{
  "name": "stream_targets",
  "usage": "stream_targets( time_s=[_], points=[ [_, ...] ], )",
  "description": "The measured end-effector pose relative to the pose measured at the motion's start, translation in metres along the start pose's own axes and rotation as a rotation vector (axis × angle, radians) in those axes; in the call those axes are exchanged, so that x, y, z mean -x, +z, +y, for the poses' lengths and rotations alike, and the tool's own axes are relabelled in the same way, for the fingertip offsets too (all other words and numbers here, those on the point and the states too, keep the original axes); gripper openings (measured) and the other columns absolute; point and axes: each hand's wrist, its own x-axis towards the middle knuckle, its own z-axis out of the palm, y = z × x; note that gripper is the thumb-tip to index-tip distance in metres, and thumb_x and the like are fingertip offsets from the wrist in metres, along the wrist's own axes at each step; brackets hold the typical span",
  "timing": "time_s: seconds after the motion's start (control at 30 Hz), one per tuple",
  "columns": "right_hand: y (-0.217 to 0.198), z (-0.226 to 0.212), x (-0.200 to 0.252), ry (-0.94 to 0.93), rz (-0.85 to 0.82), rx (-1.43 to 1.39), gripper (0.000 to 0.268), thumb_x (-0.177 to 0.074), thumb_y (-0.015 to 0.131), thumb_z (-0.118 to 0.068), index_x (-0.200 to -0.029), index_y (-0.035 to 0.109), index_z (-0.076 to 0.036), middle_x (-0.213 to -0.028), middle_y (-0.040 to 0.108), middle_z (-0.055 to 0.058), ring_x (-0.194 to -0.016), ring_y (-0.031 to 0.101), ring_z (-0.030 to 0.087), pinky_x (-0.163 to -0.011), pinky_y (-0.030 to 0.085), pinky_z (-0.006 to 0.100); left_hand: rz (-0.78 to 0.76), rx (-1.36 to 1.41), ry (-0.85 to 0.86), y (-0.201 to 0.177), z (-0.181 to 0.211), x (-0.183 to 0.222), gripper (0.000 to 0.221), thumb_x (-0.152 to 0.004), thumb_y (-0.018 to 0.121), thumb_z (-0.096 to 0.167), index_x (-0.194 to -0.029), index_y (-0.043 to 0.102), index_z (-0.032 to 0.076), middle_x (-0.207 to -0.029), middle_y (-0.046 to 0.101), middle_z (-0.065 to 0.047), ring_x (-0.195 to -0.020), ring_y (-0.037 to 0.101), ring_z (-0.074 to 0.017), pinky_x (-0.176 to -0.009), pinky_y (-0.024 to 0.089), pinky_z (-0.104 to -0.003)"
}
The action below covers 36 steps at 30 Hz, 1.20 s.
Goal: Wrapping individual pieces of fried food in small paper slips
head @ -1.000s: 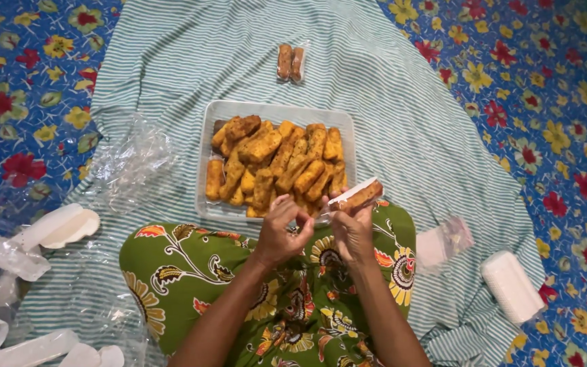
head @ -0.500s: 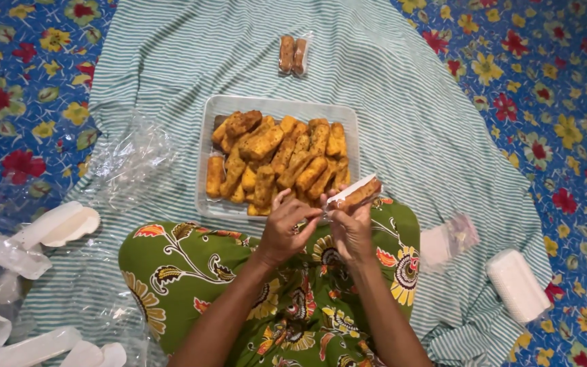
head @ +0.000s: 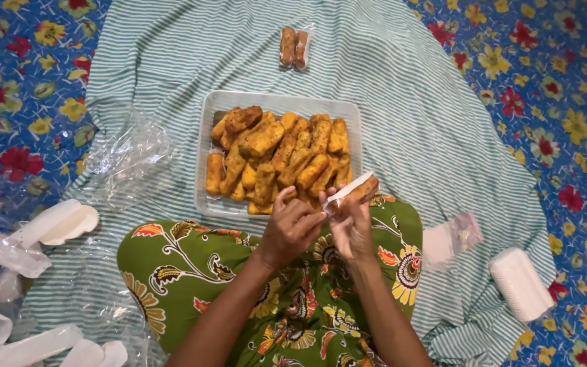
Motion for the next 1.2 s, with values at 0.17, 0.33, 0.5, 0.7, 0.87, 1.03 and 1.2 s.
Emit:
stream_targets(
  time_s=[0.17, 0.33, 0.5, 0.7, 0.87, 1.03, 1.2],
  points=[
    [0.007, -0.005, 0.0, 0.055, -0.052, -0.073, 0.034, -0.101, 0.059, -0.033, -0.128, 0.045, -0.017, -0.119, 0.06, 0.01, -0.114, 0.064, 0.027, -0.111, 0.051, 0.053, -0.013, 0.008, -0.012, -0.003, 0.003, -0.004, 0.003, -0.088, 0.075, 0.011, -0.091, 0.074, 0.012, -0.081, 0.063, -0.003, -0.071, 0.064, -0.0203, -0.105, 0.044, -0.055],
    [-0.018, 0.004, -0.003, 0.065, -0.058, -0.077, 0.032, -0.105, 0.051, -0.037, -0.13, 0.044, -0.018, -0.119, 0.059, 0.01, -0.115, 0.062, 0.028, -0.111, 0.05, 0.053, -0.035, 0.089, -0.042, -0.007, 0.007, -0.008, 0.008, -0.087, 0.079, 0.02, -0.091, 0.075, 0.013, -0.083, 0.065, -0.002, -0.074, 0.065, -0.0202, -0.107, 0.041, -0.055],
    [-0.001, -0.004, 0.006, 0.082, -0.025, -0.046, 0.029, -0.105, 0.052, -0.037, -0.124, 0.046, -0.016, -0.12, 0.062, 0.011, -0.112, 0.066, 0.028, -0.111, 0.052, 0.053, -0.071, 0.176, -0.129, -0.002, 0.0, 0.004, 0.006, -0.089, 0.078, 0.02, -0.091, 0.076, 0.015, -0.084, 0.068, -0.001, -0.079, 0.068, -0.0198, -0.112, 0.035, -0.052],
    [0.016, -0.011, 0.012, 0.119, -0.024, 0.034, 0.031, -0.104, 0.05, -0.038, -0.126, 0.041, -0.019, -0.121, 0.061, 0.01, -0.114, 0.067, 0.028, -0.11, 0.052, 0.054, -0.082, 0.287, -0.264, 0.006, -0.006, 0.017, 0.005, -0.088, 0.08, 0.018, -0.089, 0.075, 0.016, -0.083, 0.07, -0.002, -0.081, 0.07, -0.0213, -0.11, 0.037, -0.049],
    [0.024, -0.012, 0.018, 0.12, -0.029, 0.069, 0.032, -0.104, 0.051, -0.039, -0.127, 0.041, -0.02, -0.118, 0.063, 0.008, -0.11, 0.069, 0.027, -0.107, 0.055, 0.052, -0.045, 0.414, -0.473, 0.01, -0.015, 0.026, 0.022, -0.08, 0.089, 0.021, -0.095, 0.073, 0.017, -0.078, 0.072, 0.003, -0.077, 0.072, -0.0195, -0.101, 0.045, -0.043],
    [0.018, -0.01, 0.016, 0.124, -0.067, 0.078, 0.029, -0.105, 0.049, -0.038, -0.128, 0.042, -0.022, -0.12, 0.064, 0.007, -0.113, 0.068, 0.028, -0.104, 0.055, 0.05, -0.07, 0.406, -0.471, 0.006, -0.011, 0.021, 0.027, -0.081, 0.088, 0.021, -0.103, 0.075, 0.016, -0.078, 0.072, 0.001, -0.075, 0.072, -0.0202, -0.094, 0.049, -0.04],
    [-0.003, -0.01, 0.007, 0.133, -0.105, 0.046, 0.029, -0.103, 0.051, -0.032, -0.128, 0.043, -0.021, -0.124, 0.064, 0.01, -0.114, 0.067, 0.032, -0.105, 0.053, 0.055, -0.1, 0.383, -0.438, 0.013, -0.019, 0.032, 0.024, -0.08, 0.088, 0.025, -0.099, 0.076, 0.016, -0.086, 0.071, -0.002, -0.081, 0.071, -0.0251, -0.086, 0.05, -0.041]
  ],
)
